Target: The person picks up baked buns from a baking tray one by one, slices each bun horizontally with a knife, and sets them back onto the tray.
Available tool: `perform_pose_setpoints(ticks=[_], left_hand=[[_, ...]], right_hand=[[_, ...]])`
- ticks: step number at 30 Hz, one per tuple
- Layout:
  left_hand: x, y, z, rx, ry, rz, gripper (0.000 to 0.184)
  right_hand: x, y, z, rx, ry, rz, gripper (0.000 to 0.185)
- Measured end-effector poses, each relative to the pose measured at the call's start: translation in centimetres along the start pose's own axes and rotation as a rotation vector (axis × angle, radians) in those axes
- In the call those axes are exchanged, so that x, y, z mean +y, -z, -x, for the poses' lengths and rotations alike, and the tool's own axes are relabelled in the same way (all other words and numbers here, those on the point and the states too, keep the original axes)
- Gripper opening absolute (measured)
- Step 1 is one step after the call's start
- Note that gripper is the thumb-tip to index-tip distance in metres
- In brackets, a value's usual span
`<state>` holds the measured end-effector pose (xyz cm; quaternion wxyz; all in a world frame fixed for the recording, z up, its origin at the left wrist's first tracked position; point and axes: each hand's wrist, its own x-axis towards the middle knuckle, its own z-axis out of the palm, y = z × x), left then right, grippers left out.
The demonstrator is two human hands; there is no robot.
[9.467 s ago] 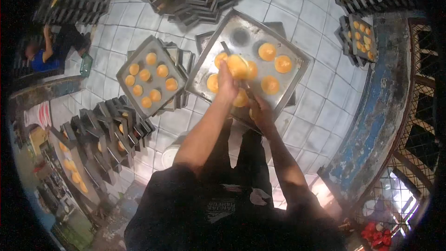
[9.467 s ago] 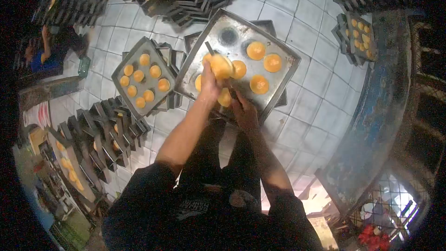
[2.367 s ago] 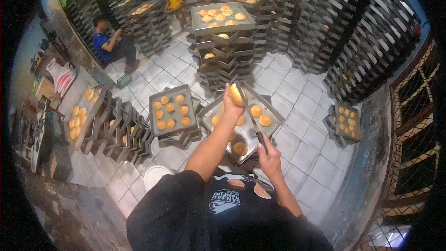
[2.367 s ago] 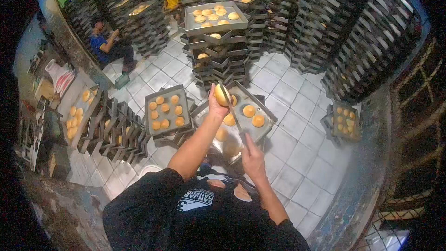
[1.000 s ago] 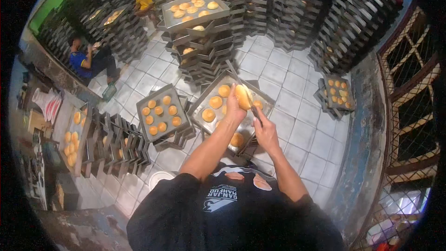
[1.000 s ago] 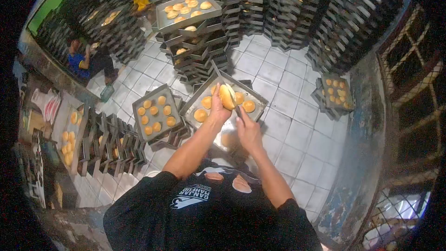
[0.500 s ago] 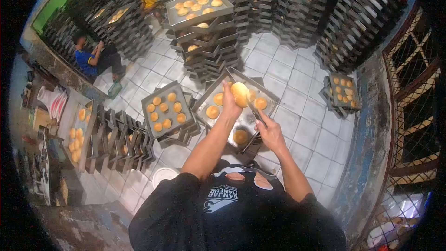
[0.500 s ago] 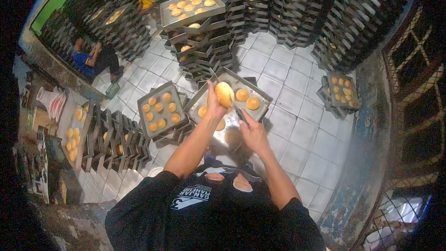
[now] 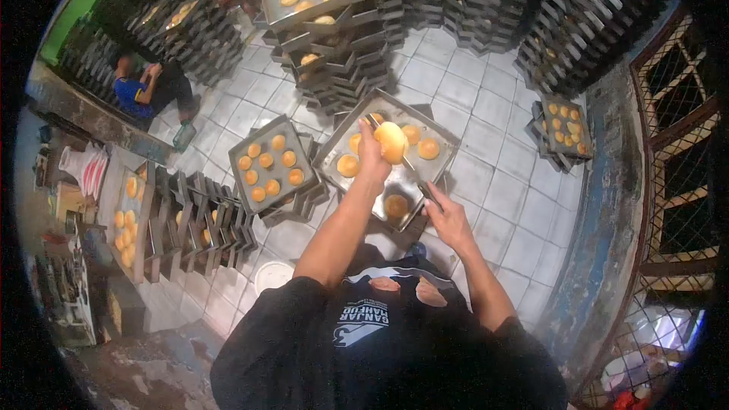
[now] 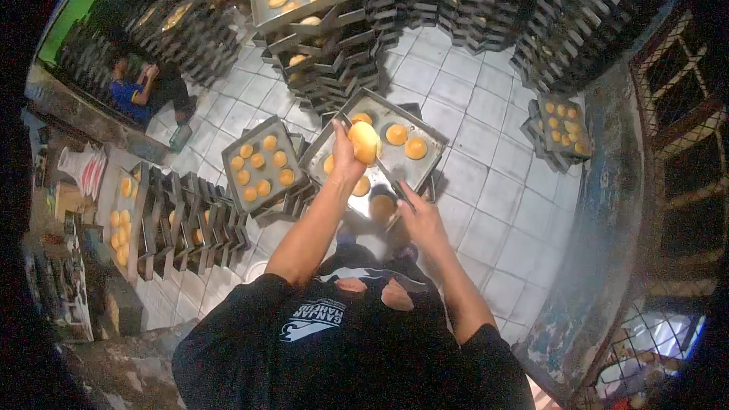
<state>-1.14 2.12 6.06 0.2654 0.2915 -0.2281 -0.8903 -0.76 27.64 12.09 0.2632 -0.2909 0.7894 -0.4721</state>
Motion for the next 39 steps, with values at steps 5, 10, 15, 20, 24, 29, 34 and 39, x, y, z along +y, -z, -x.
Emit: perform_pose_setpoints(ticks=[5,10,15,20,24,29,34,39], left_hand=[[-1.7,-0.4,1.6,0.093,0.003,-0.113,0.065],[-3.1,0.8,1.4,0.118,0.198,-0.081,0.064],[-5.1,3.5,-2.5,0.221,0.273,-0.088,0.064],[-11.0,10.9,-8.8,0.273,0.341,-0.255,0.061],[-16.6,16.6,-13.1,0.269,0.299,-0.495,0.052],[-19.0,13.6,-16.9,0.084,0.137,-1.212,0.049],[-26.4,11.9,-23.7,0.419,0.035,-0.989,0.066],[-28.8,9.4,-24.2,0.408,0.070,-1.087,0.079]], right_hand=[[3.5,-1.9,-0.2,0.020,-0.053,-0.099,0.046],[4.6,-4.8,-4.4,0.010,-0.089,-0.178,0.044],[8.3,-6.0,-1.8,-0.022,-0.155,-0.341,0.049],[13.4,-4.7,6.6,0.044,-0.361,-0.061,0.045],[14.6,-4.0,11.7,0.083,-0.542,0.088,0.041],[19.5,-6.9,16.3,0.406,-0.762,-0.524,0.044],[17.3,-6.9,14.1,0.332,-1.001,-0.384,0.043],[19.1,-6.3,14.9,0.383,-0.627,-0.021,0.030]])
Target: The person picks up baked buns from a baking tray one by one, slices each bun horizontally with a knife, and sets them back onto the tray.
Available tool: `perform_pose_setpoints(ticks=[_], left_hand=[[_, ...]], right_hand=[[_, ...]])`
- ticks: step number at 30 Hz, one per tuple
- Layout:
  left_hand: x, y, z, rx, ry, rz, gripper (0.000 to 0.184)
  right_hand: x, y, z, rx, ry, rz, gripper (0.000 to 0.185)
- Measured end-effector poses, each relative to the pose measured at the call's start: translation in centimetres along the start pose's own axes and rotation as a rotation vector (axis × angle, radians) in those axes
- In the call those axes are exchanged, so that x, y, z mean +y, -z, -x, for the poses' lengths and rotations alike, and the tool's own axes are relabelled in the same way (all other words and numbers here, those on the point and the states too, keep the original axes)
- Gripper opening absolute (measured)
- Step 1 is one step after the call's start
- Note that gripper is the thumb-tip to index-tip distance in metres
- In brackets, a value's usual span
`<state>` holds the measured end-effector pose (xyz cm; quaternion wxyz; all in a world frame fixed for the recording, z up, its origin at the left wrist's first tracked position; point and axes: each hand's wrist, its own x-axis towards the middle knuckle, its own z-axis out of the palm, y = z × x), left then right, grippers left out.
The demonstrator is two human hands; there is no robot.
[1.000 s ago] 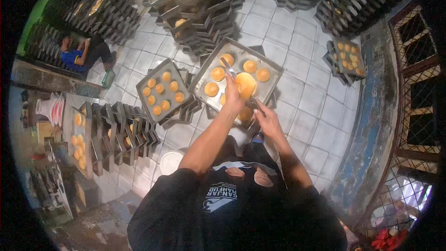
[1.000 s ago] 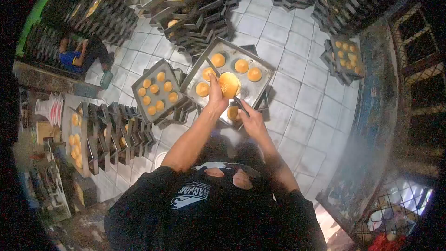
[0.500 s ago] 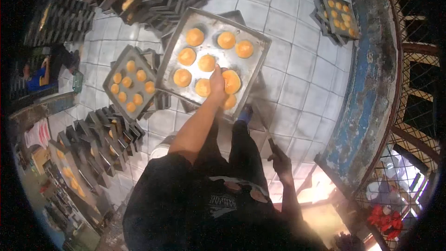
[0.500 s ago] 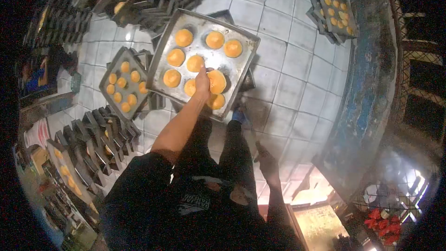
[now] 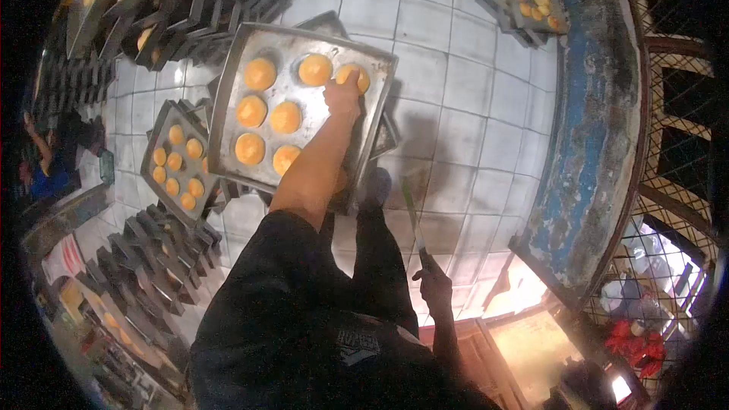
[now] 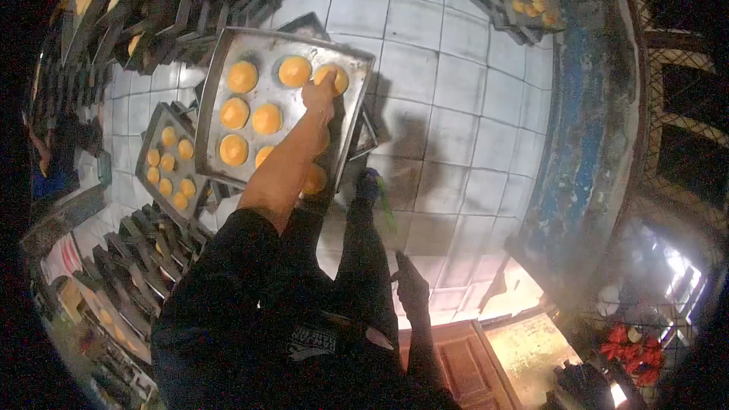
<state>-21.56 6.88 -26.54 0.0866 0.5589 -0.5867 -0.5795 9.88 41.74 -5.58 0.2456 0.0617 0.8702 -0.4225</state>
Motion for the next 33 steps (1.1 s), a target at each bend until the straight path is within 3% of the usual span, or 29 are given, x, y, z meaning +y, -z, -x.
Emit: perform_pose_setpoints(ticks=[1,2,3,5,6,7,9,12,13,15,19,23,28,33], left_hand=[[0.9,0.1,0.2,0.049,-0.058,-0.304,0.080],[-0.1,-0.1,-0.8,-0.070,-0.054,-0.254,0.082],[0.7,-0.1,0.4,-0.074,-0.069,-0.238,0.082],[2.5,1.2,3.5,-0.042,-0.113,-0.059,0.090],[-0.1,0.9,1.4,-0.110,-0.171,0.083,0.087],[1.9,1.9,2.8,-0.102,-0.190,0.100,0.087],[5.1,5.4,6.7,-0.260,0.031,0.439,0.070],[8.1,10.7,11.1,-0.637,0.151,1.077,0.044],[9.2,12.3,12.4,-0.635,0.103,1.088,0.044],[11.2,15.3,14.7,-0.686,0.346,1.284,0.055],[13.5,18.5,15.4,-0.664,0.200,1.374,0.058],[17.6,22.5,18.5,-0.550,0.165,1.319,0.052],[19.4,25.5,19.6,-0.714,0.034,1.426,0.043],[20.1,26.8,20.5,-0.702,-0.048,1.297,0.043]], right_hand=[[1.0,0.2,-0.3,0.043,0.202,0.104,0.030],[2.0,0.4,-0.6,0.109,0.399,0.217,0.031],[1.5,0.9,-0.8,0.036,0.219,0.174,0.031],[-1.6,2.2,-1.5,-0.023,0.060,0.131,0.031],[-5.1,3.3,-2.5,-0.060,-0.051,0.044,0.036],[-7.3,4.0,-3.0,-0.103,-0.157,-0.045,0.043],[-8.2,4.5,-3.7,-0.091,-0.065,-0.139,0.043],[-13.3,5.2,-4.9,-0.079,0.092,-0.212,0.042],[-14.5,5.0,-5.2,-0.089,0.135,-0.223,0.042],[-16.7,4.4,-5.7,-0.104,0.395,-0.249,0.049],[-23.3,4.2,-2.5,-0.231,0.293,-0.342,0.052],[-23.8,2.8,-1.5,-0.196,0.566,-0.287,0.051],[-23.8,2.8,0.3,-0.224,0.627,-0.255,0.051],[-24.3,3.2,2.1,-0.170,0.667,-0.208,0.049]])
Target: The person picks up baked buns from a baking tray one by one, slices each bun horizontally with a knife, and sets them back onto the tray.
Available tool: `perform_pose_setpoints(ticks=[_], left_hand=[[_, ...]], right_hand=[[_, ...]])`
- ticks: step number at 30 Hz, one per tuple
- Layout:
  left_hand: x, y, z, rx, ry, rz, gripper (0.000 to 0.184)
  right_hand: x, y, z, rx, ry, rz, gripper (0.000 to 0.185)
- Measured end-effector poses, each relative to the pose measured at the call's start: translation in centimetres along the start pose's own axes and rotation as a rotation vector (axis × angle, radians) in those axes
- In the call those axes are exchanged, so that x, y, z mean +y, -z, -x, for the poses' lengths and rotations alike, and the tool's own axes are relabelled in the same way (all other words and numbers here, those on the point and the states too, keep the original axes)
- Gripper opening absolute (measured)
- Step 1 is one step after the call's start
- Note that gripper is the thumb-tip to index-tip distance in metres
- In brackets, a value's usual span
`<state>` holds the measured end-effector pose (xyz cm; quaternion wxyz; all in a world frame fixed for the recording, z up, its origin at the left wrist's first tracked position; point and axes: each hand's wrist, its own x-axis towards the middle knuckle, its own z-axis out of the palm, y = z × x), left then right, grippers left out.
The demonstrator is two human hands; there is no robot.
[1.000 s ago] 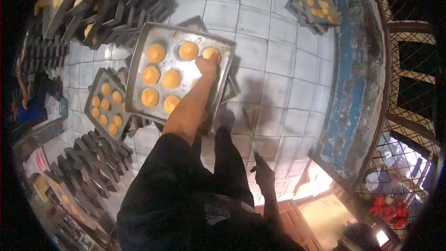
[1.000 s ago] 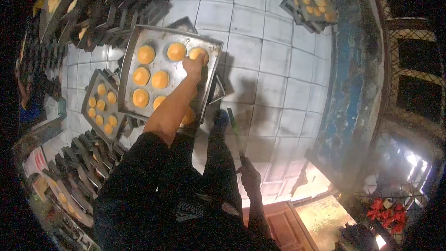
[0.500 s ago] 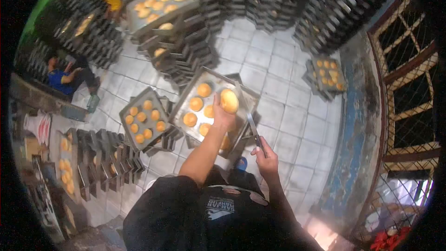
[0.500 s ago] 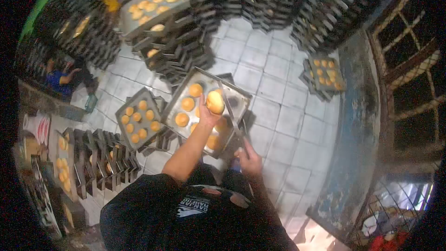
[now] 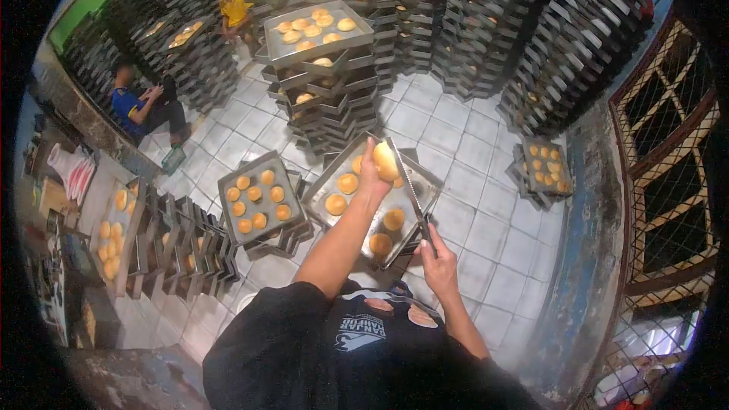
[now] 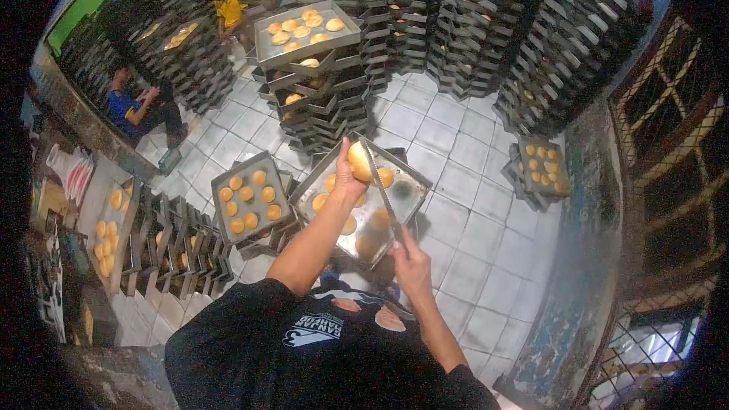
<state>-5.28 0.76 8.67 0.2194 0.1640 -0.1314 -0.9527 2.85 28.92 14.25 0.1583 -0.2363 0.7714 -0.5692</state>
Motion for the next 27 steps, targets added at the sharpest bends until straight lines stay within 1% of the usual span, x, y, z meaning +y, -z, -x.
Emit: perform_pose_setpoints(ticks=[1,2,4,5,6,8,9,11,12,13,14,16,17,18,20,21,23,24,26,27], left_hand=[[-0.1,-0.1,0.6,-0.035,-0.005,-0.073,0.045],[-0.6,-0.2,1.3,-0.033,0.003,-0.078,0.045],[-1.8,-0.9,2.9,-0.066,0.053,-0.145,0.048],[-1.9,-0.5,3.1,-0.110,0.093,-0.124,0.050],[-1.8,0.2,2.9,-0.106,0.102,-0.128,0.050],[-0.9,1.1,2.1,-0.076,0.049,-0.065,0.050],[-0.1,0.8,2.0,0.000,0.019,-0.072,0.053],[1.2,0.7,2.6,-0.020,-0.004,-0.101,0.055],[1.5,1.0,3.0,-0.037,-0.013,-0.136,0.057],[1.5,1.4,3.3,-0.086,0.054,-0.175,0.063],[0.4,1.5,3.7,-0.084,0.069,-0.179,0.063],[-2.0,-1.8,6.5,0.014,0.032,-0.215,0.051],[-2.6,-2.0,7.2,0.016,0.041,-0.188,0.061],[-2.5,-2.3,7.4,0.014,0.046,-0.191,0.061],[-1.5,-3.0,7.4,0.057,0.005,-0.163,0.069],[-0.5,-1.9,6.6,0.059,-0.001,-0.160,0.069],[1.3,1.6,4.5,-0.101,0.033,-0.212,0.076],[1.4,0.9,5.2,-0.097,0.025,-0.208,0.076],[0.3,-1.4,7.7,0.119,-0.063,-0.416,0.073],[-0.8,-0.3,7.2,0.034,-0.029,-0.393,0.073]], right_hand=[[-0.9,0.1,0.0,0.002,-0.002,-0.002,0.049],[-1.9,0.2,-0.5,0.004,0.000,0.035,0.049],[-2.8,0.1,-1.9,0.018,-0.009,0.067,0.049],[-2.7,0.0,-2.6,0.009,0.005,0.071,0.049],[-2.9,0.0,-3.0,-0.003,0.020,0.077,0.048],[-3.7,0.6,-2.2,-0.036,0.010,0.070,0.048],[-3.7,1.1,-1.1,-0.055,0.040,0.103,0.048],[-3.5,1.5,-0.3,-0.081,0.074,0.140,0.047],[-3.3,1.5,0.1,-0.084,0.045,0.103,0.047],[-3.2,1.4,0.5,-0.078,0.011,0.064,0.047],[-3.1,1.1,0.3,-0.069,0.000,0.061,0.047],[-4.0,0.6,-2.0,-0.056,-0.027,0.035,0.048],[-3.2,0.6,-3.2,-0.080,0.041,0.070,0.048],[-3.5,0.8,-3.1,-0.075,0.039,0.069,0.048],[-4.5,1.0,-2.9,-0.118,-0.060,0.047,0.049],[-4.0,1.3,-2.2,-0.124,-0.056,0.049,0.049],[-2.5,2.2,-0.1,-0.134,0.002,0.065,0.048],[-2.6,2.2,-0.1,-0.144,0.005,0.067,0.048],[-2.8,2.0,0.6,-0.160,-0.139,-0.005,0.048],[-2.3,1.5,0.0,-0.152,-0.147,-0.008,0.048]])
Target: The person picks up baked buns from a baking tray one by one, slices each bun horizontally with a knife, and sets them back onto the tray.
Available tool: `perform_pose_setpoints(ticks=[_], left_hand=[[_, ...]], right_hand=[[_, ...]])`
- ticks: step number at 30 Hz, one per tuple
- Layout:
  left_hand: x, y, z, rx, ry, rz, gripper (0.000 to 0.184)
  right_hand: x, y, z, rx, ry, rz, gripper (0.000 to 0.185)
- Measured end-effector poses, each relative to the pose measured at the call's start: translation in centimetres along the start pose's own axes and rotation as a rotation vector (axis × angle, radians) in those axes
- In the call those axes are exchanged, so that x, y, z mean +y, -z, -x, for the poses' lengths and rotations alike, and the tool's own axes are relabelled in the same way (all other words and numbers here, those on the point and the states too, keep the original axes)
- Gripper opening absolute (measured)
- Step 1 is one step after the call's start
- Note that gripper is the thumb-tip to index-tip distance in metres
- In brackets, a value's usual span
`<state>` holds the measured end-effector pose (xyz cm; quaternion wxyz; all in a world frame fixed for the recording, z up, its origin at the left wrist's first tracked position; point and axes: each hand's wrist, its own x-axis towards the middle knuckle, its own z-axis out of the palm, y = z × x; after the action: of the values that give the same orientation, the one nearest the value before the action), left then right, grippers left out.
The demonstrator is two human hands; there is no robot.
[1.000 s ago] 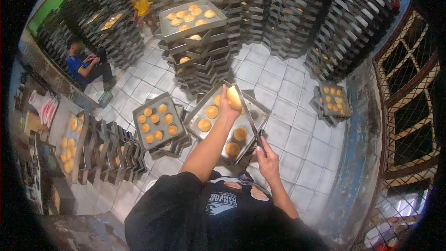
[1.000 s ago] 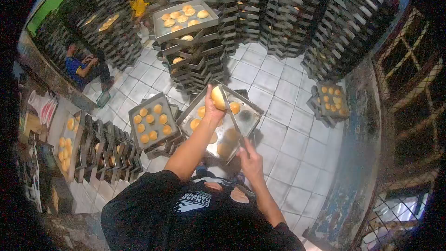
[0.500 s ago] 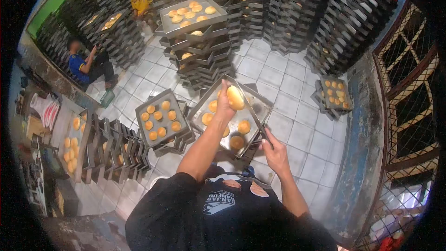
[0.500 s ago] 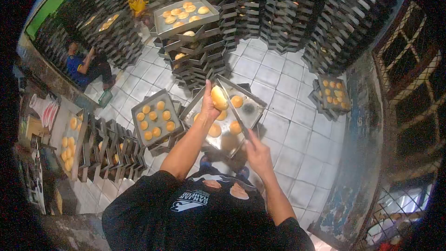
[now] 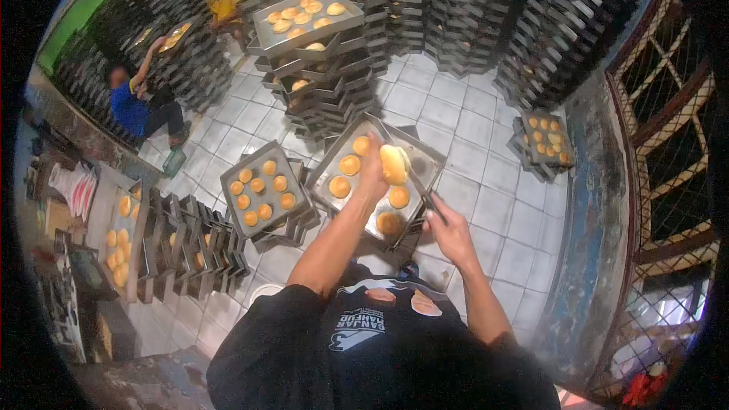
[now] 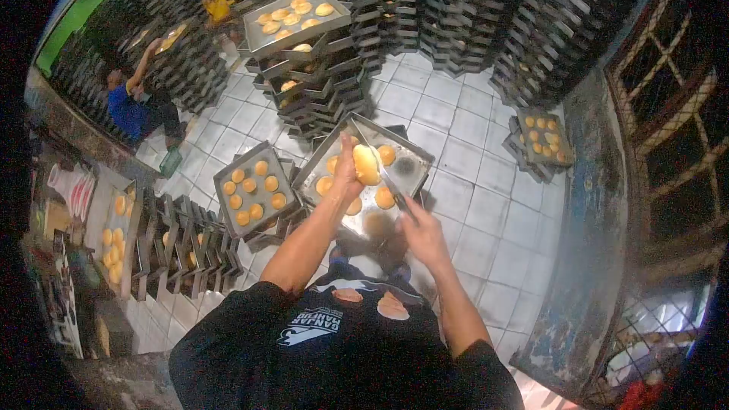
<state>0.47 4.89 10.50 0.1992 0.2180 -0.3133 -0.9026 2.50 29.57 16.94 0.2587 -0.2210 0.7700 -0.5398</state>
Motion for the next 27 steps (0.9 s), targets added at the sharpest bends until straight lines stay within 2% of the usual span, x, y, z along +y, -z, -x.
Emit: perform_pose_setpoints(ticks=[2,5,9,11,12,13,15,16,19,22,25,27], left_hand=[[-2.0,-0.3,-0.1,0.015,0.028,0.019,0.070],[-2.0,0.0,-0.7,0.012,0.074,0.103,0.070],[1.0,1.2,-1.4,0.195,0.028,0.132,0.074],[1.4,3.0,-1.9,0.199,0.046,0.120,0.072],[0.8,3.3,-1.8,0.161,0.016,0.062,0.071],[-0.3,3.2,-1.8,0.161,0.026,0.055,0.071],[-2.8,2.8,-1.9,0.134,0.028,0.064,0.071],[-3.3,2.4,-1.9,0.132,0.074,0.120,0.072],[-2.7,1.8,-2.0,0.172,0.125,0.185,0.072],[-0.7,2.6,-3.6,0.273,0.085,0.148,0.073],[-0.8,2.9,-3.7,0.239,0.092,0.128,0.073],[-2.9,2.1,-3.2,0.223,0.123,0.104,0.073]], right_hand=[[0.9,-0.9,-3.0,0.051,0.153,-0.008,0.048],[0.9,-0.5,-4.4,-0.010,0.158,0.043,0.049],[1.5,1.1,-0.5,-0.062,0.153,0.064,0.050],[2.0,1.5,1.1,-0.115,-0.054,0.010,0.049],[1.9,1.1,1.0,-0.115,-0.088,-0.026,0.050],[2.1,0.4,0.3,-0.109,-0.096,-0.033,0.050],[3.1,-1.0,-2.2,-0.075,0.098,0.015,0.049],[2.9,-1.4,-3.3,-0.088,0.024,-0.005,0.049],[2.0,-1.2,-4.2,-0.091,0.003,0.027,0.050],[4.7,-0.2,-2.3,-0.081,0.012,-0.087,0.049],[4.2,0.6,-0.8,-0.101,-0.115,-0.036,0.048],[4.3,-0.5,-2.6,-0.081,-0.092,-0.041,0.048]])
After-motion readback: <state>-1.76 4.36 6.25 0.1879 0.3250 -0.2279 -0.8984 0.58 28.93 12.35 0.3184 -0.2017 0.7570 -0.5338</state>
